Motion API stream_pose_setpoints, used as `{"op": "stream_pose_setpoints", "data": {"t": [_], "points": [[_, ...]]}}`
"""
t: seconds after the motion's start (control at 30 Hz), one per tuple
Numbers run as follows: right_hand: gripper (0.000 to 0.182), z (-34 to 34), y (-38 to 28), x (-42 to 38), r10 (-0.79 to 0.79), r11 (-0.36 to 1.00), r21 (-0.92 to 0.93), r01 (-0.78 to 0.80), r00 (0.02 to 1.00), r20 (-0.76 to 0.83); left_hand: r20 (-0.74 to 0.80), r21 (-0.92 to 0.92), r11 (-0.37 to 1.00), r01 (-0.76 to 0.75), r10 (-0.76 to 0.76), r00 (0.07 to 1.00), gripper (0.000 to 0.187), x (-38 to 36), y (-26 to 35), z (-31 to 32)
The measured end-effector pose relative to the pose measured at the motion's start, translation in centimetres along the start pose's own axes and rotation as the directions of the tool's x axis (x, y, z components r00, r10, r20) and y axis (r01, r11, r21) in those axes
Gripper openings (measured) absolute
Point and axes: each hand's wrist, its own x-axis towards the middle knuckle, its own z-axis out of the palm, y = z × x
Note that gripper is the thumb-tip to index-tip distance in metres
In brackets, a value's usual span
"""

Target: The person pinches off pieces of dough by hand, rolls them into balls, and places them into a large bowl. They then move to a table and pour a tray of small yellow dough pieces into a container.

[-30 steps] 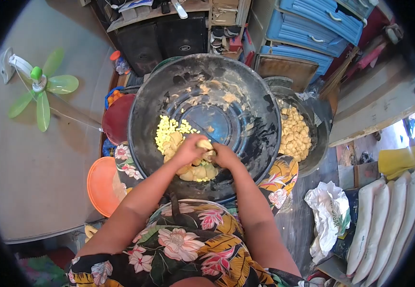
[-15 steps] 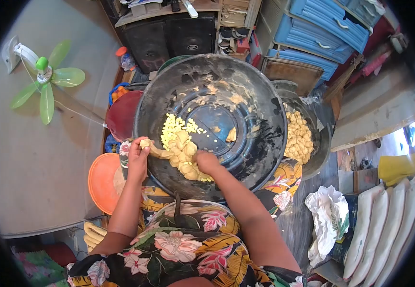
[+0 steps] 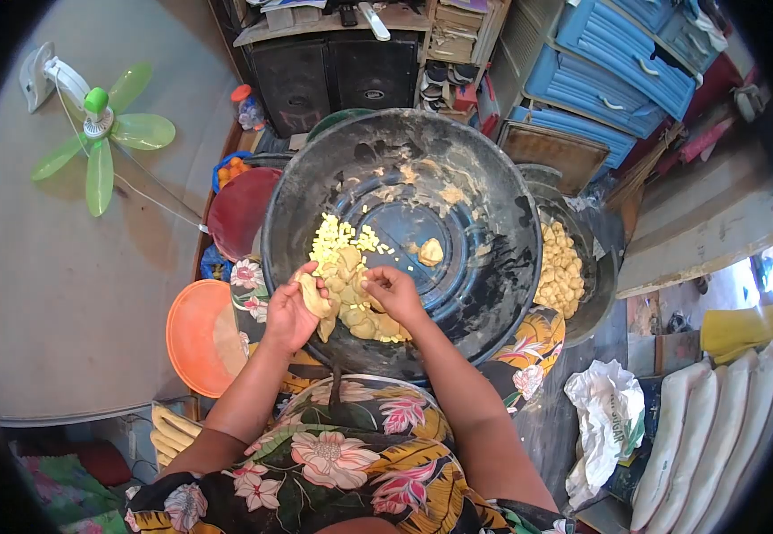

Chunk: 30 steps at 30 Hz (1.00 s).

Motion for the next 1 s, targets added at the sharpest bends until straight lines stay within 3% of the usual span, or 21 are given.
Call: {"op": "stream_pose_setpoints", "data": {"t": [0.13, 0.2, 0.27, 0.43, 0.5, 0.63, 0.7, 0.73, 0.8, 0.93, 1.0], "points": [[0.018, 3.3, -4.7, -2.7, -0.24, 0.968, 0.065, 0.243, 0.97, -0.042, -0.011, 0.05, 0.998, -0.036, 0.037, 0.999, 0.044, 0.7, -1.8, 0.1], [0.018, 4.0, -6.3, -3.4, -0.267, 0.964, -0.032, 0.266, 0.963, -0.038, 0.019, 0.04, 0.999, -0.006, 0.005, 1.0, 0.045, 0.7, -2.4, 0.5], [0.017, 4.4, -6.5, -3.5, -0.408, 0.884, -0.285, 0.37, 0.909, -0.088, 0.003, 0.078, 0.997, 0.016, -0.016, 1.0, 0.044, 0.1, -2.6, 2.9], [0.017, 4.3, -7.9, -3.8, -0.497, 0.834, -0.333, 0.44, 0.862, -0.103, 0.108, 0.148, 0.987, -0.062, 0.047, 0.993, 0.044, -0.2, -2.5, 3.5], [0.022, 4.1, -7.8, -3.7, -0.675, 0.631, -0.495, 0.597, 0.737, 0.027, 0.038, 0.138, 0.988, -0.072, 0.067, 0.997, 0.043, -0.2, -2.5, 4.1], [0.029, 4.0, -9.5, -4.3, -0.62, 0.579, -0.565, 0.588, 0.767, 0.162, -0.055, 0.197, 0.974, -0.109, 0.122, 0.991, 0.049, -0.6, -2.1, 5.5], [0.034, 3.8, -11.0, -5.0, -0.455, 0.542, -0.649, 0.534, 0.835, 0.308, -0.113, 0.287, 0.958, -0.015, 0.05, 0.992, 0.056, -0.8, -1.2, 6.3], [0.034, 3.7, -10.9, -5.0, -0.456, 0.544, -0.65, 0.531, 0.837, 0.303, -0.112, 0.289, 0.957, -0.011, 0.045, 0.993, 0.056, -0.7, -1.1, 6.1], [0.032, 3.5, -10.2, -4.9, -0.382, 0.586, -0.599, 0.546, 0.838, 0.39, -0.138, 0.509, 0.86, -0.015, 0.098, 0.986, 0.06, -0.4, -1.3, 5.4], [0.028, 2.9, -8.7, -4.3, -0.4, 0.634, -0.515, 0.577, 0.815, 0.42, -0.124, 0.564, 0.826, -0.029, 0.119, 0.985, 0.061, -0.2, -1.8, 5.1], [0.021, 2.7, -8.8, -4.3, -0.413, 0.617, -0.491, 0.615, 0.784, 0.463, -0.044, 0.604, 0.793, -0.084, 0.138, 0.989, 0.061, -0.1, -2.5, 4.9]]}}
